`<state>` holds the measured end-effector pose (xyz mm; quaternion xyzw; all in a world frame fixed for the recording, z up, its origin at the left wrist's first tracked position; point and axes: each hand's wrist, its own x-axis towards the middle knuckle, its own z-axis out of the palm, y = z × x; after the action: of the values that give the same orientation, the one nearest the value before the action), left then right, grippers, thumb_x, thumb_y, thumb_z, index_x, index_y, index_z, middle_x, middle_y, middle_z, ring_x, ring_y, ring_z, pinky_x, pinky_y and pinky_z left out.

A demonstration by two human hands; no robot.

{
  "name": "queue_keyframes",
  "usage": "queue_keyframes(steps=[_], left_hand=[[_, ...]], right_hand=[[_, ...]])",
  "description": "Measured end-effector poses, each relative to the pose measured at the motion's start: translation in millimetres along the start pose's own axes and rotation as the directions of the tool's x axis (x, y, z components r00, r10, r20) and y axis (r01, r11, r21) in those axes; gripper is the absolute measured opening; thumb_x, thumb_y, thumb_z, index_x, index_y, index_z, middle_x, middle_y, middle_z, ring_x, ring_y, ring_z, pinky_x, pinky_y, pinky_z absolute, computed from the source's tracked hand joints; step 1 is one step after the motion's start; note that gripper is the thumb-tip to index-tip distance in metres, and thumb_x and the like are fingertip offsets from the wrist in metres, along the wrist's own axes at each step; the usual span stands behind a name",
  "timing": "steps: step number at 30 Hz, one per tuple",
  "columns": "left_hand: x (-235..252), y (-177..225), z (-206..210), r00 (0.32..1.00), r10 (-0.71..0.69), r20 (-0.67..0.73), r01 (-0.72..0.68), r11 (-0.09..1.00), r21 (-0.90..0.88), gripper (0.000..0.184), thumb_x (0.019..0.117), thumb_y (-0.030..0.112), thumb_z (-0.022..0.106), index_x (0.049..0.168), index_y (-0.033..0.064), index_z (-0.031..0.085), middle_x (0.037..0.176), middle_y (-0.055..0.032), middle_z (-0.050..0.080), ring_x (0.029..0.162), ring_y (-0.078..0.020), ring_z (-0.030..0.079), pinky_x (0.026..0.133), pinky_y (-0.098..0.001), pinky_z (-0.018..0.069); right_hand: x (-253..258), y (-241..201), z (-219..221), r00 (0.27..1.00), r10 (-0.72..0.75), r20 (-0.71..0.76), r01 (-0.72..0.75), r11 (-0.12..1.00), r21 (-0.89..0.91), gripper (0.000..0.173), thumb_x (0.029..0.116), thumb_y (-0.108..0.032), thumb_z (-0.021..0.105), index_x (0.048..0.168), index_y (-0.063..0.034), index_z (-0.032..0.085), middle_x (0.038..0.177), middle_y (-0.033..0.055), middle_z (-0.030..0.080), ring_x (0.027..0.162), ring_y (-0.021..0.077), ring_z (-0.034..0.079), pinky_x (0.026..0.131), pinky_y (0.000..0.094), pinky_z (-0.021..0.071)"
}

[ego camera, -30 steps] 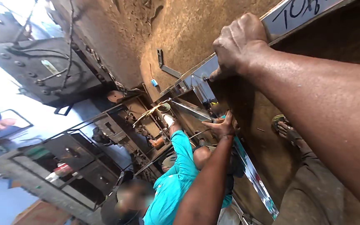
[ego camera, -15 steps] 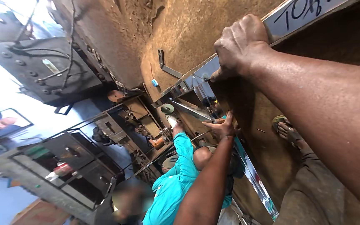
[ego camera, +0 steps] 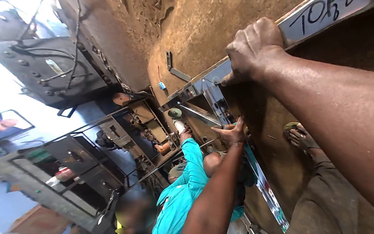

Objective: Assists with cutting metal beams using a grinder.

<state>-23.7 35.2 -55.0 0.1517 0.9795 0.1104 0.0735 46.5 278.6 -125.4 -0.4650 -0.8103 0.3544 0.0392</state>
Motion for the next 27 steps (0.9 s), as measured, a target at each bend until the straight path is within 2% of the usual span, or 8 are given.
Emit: queue_keyframes(steps=[3,4,6,12,18,23,25,27], left_hand=[[-0.2,-0.2,0.1,1.000,-0.010,-0.007,0.010,1.000,0.009,0.128,0.0646,0.040,0.095,0.158,0.0058,0.016,0.116,-0.0229,0.064,0.097,-0.0305,0.065,0.083,-0.0525,0.0569],[0.0,-0.7,0.4,1.000,-0.004,-0.011,0.004,1.000,0.001,0.127,0.0636,0.040,0.095,0.157,0.0059,0.017,0.114,-0.0222,0.064,0.095,-0.0299,0.065,0.083,-0.0523,0.0571],[0.0,-0.5,1.2,1.000,0.016,-0.025,-0.017,1.000,-0.013,0.120,0.0619,0.039,0.096,0.152,0.0065,0.023,0.103,-0.0162,0.064,0.085,-0.0237,0.064,0.076,-0.0474,0.0576],[-0.5,-0.1,2.0,0.999,0.032,-0.017,-0.033,0.998,-0.060,0.120,0.0639,0.032,0.096,0.152,0.0043,0.021,0.095,-0.0119,0.062,0.078,-0.0176,0.062,0.073,-0.0407,0.0579],[-1.9,1.7,1.4,0.999,0.032,-0.018,-0.033,0.997,-0.066,0.115,0.0640,0.034,0.096,0.149,0.0059,0.024,0.091,-0.0094,0.061,0.074,-0.0163,0.062,0.071,-0.0406,0.0581],[0.0,-1.0,1.2,0.999,0.020,-0.027,-0.020,1.000,-0.003,0.119,0.0613,0.042,0.096,0.150,0.0074,0.025,0.097,-0.0123,0.063,0.080,-0.0217,0.064,0.074,-0.0471,0.0576],[-0.8,0.8,0.2,1.000,0.004,-0.016,-0.004,1.000,-0.018,0.124,0.0619,0.038,0.097,0.155,0.0063,0.021,0.111,-0.0189,0.064,0.093,-0.0260,0.066,0.083,-0.0484,0.0579],[-1.1,2.0,0.3,1.000,-0.011,-0.014,0.010,1.000,-0.016,0.126,0.0638,0.036,0.097,0.157,0.0059,0.017,0.118,-0.0218,0.062,0.098,-0.0279,0.065,0.086,-0.0485,0.0571]], right_hand=[[-0.7,0.8,-0.3,1.000,-0.004,0.004,0.004,1.000,0.005,0.089,0.0482,-0.099,0.048,0.069,-0.0133,0.057,0.064,0.0154,0.055,0.060,0.0392,0.059,0.049,0.0583,0.0392],[-0.6,1.0,-0.5,1.000,-0.004,0.006,0.004,1.000,0.001,0.089,0.0478,-0.100,0.048,0.069,-0.0134,0.057,0.064,0.0151,0.055,0.060,0.0388,0.058,0.049,0.0579,0.0391],[-0.6,1.2,-0.4,1.000,-0.008,-0.001,0.008,1.000,0.000,0.089,0.0479,-0.100,0.047,0.069,-0.0132,0.056,0.063,0.0149,0.054,0.059,0.0386,0.058,0.048,0.0572,0.0382],[-0.2,1.4,0.0,1.000,-0.014,-0.008,0.014,1.000,-0.001,0.089,0.0493,-0.099,0.048,0.068,-0.0123,0.055,0.063,0.0157,0.054,0.059,0.0394,0.058,0.047,0.0572,0.0382],[0.2,1.0,-1.3,1.000,-0.019,0.004,0.019,1.000,0.003,0.088,0.0499,-0.098,0.048,0.068,-0.0120,0.055,0.064,0.0165,0.055,0.060,0.0402,0.058,0.048,0.0580,0.0386],[0.9,1.9,-0.9,1.000,-0.019,0.000,0.019,1.000,0.002,0.089,0.0495,-0.099,0.048,0.069,-0.0117,0.056,0.065,0.0173,0.055,0.062,0.0413,0.059,0.049,0.0590,0.0392],[1.2,2.9,-0.4,1.000,-0.014,-0.002,0.014,1.000,-0.002,0.089,0.0501,-0.099,0.047,0.070,-0.0120,0.056,0.065,0.0173,0.057,0.062,0.0416,0.060,0.049,0.0595,0.0405],[1.0,3.3,-0.6,1.000,-0.012,0.001,0.012,1.000,0.001,0.089,0.0503,-0.098,0.047,0.071,-0.0123,0.057,0.067,0.0173,0.058,0.063,0.0419,0.061,0.049,0.0596,0.0410]])
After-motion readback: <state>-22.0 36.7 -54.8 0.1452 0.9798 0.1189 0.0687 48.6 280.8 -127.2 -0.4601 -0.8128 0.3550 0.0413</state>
